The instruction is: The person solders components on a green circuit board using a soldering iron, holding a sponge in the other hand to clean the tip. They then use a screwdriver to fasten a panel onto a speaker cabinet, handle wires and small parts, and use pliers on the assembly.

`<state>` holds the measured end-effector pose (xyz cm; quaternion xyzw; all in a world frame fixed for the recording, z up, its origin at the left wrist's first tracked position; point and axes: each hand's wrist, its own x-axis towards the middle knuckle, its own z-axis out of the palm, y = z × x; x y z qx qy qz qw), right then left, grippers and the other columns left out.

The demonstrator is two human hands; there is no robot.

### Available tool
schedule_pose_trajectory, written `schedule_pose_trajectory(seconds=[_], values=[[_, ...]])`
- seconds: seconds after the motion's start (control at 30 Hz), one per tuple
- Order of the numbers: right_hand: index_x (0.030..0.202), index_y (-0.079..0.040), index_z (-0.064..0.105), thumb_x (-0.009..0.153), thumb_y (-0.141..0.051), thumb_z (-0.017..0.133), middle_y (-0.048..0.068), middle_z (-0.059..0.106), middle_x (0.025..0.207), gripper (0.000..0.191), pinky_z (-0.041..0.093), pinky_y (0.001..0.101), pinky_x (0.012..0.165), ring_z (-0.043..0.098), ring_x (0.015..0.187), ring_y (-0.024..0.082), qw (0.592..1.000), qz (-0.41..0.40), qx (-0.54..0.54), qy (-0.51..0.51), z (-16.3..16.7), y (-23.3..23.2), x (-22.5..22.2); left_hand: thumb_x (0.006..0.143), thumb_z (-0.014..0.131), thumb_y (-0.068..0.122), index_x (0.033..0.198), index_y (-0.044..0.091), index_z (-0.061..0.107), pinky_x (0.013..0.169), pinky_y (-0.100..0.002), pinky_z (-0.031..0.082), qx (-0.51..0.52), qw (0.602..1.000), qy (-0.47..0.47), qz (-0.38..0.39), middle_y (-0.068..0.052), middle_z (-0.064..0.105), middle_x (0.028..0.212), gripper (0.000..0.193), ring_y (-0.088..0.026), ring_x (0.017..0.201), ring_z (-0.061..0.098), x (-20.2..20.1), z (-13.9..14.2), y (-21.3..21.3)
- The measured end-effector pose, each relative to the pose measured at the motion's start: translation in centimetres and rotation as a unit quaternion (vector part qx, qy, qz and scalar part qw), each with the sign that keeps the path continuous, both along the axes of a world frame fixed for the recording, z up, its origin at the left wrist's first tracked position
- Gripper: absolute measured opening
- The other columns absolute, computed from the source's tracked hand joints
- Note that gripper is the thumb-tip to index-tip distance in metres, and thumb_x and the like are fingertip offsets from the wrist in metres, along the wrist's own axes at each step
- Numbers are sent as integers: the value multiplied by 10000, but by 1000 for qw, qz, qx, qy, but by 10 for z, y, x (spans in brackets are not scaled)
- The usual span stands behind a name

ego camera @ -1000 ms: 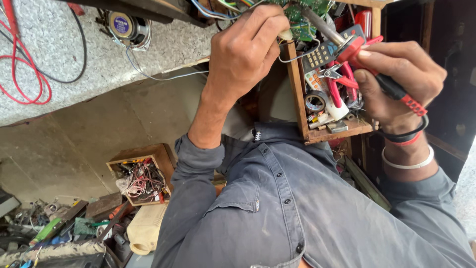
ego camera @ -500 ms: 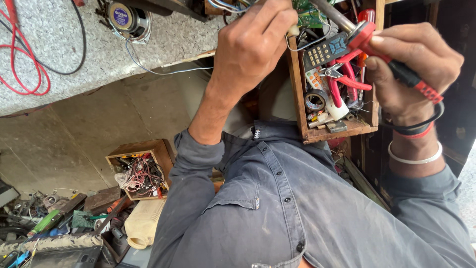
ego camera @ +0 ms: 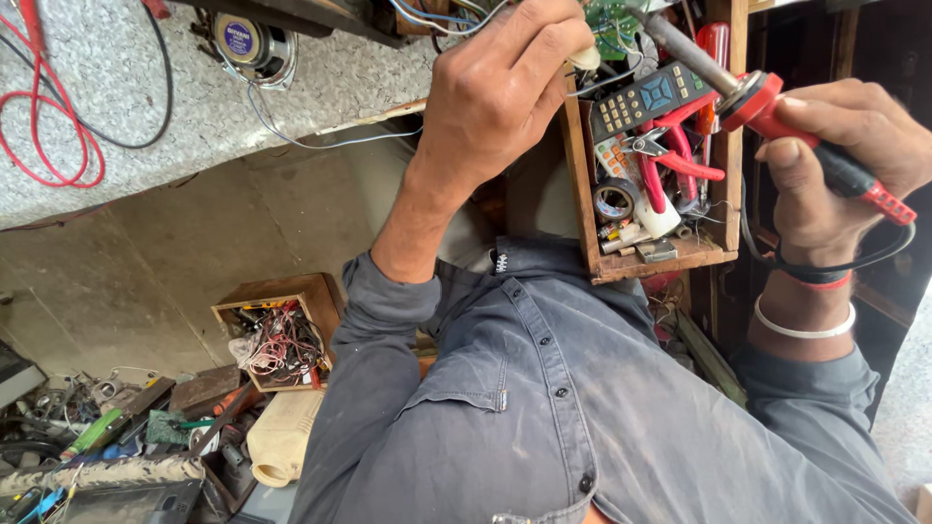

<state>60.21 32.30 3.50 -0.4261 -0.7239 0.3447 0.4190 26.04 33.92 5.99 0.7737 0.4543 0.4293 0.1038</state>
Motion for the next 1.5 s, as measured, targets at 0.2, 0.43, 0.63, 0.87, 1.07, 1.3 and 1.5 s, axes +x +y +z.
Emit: schedule_pose_trajectory(seconds=[0.2,0.43,0.63,0.87,1.07,1.3,1.5], values=[[1164,52,759,1094,-350,829,203,754,1103,414,519,272,784,684,893,236,1000,8,8,-25,0,5,-2,903,749,-92,1182,103,615,822,-338,596,-13,999,2,30,3,625,1202,366,-224,1063,696,5,-6,0],[1173,54,763,1096,-320,823,208,755,1127,387,524,278,802,686,921,241,999,27,21,-41,1,15,-8,911,738,-100,1182,108,610,807,-329,602,-19,999,2,40,7,624,1200,366,-218,1049,705,5,-8,1],[1165,60,772,1082,-285,843,214,757,1110,363,515,284,791,679,907,251,997,33,31,-59,4,18,-13,932,739,-95,1195,113,599,810,-329,605,-19,999,4,44,3,621,1218,364,-224,1066,707,4,-10,0],[1203,65,763,1109,-241,816,209,746,1118,324,533,255,783,690,899,217,995,74,53,-45,7,29,-21,945,746,-94,1215,114,598,823,-306,624,-3,999,9,43,7,625,1237,372,-212,1073,715,5,-17,2],[1208,66,755,1115,-234,794,205,741,1117,317,534,254,785,687,898,213,994,81,52,-55,14,29,-25,935,750,-87,1223,111,593,822,-317,619,-5,999,14,42,2,618,1243,383,-224,1066,713,4,-22,1],[1214,66,745,1122,-229,765,199,733,1118,310,534,255,792,681,902,210,993,82,45,-72,23,30,-28,922,740,-99,1201,110,585,817,-334,603,-19,999,7,49,4,617,1240,382,-228,1065,710,4,-17,-1],[1220,66,737,1128,-224,741,195,727,1119,305,533,256,799,676,906,208,992,82,40,-84,29,31,-30,915,738,-103,1196,113,593,814,-331,605,-15,999,8,51,4,621,1232,383,-228,1064,710,4,-17,0]])
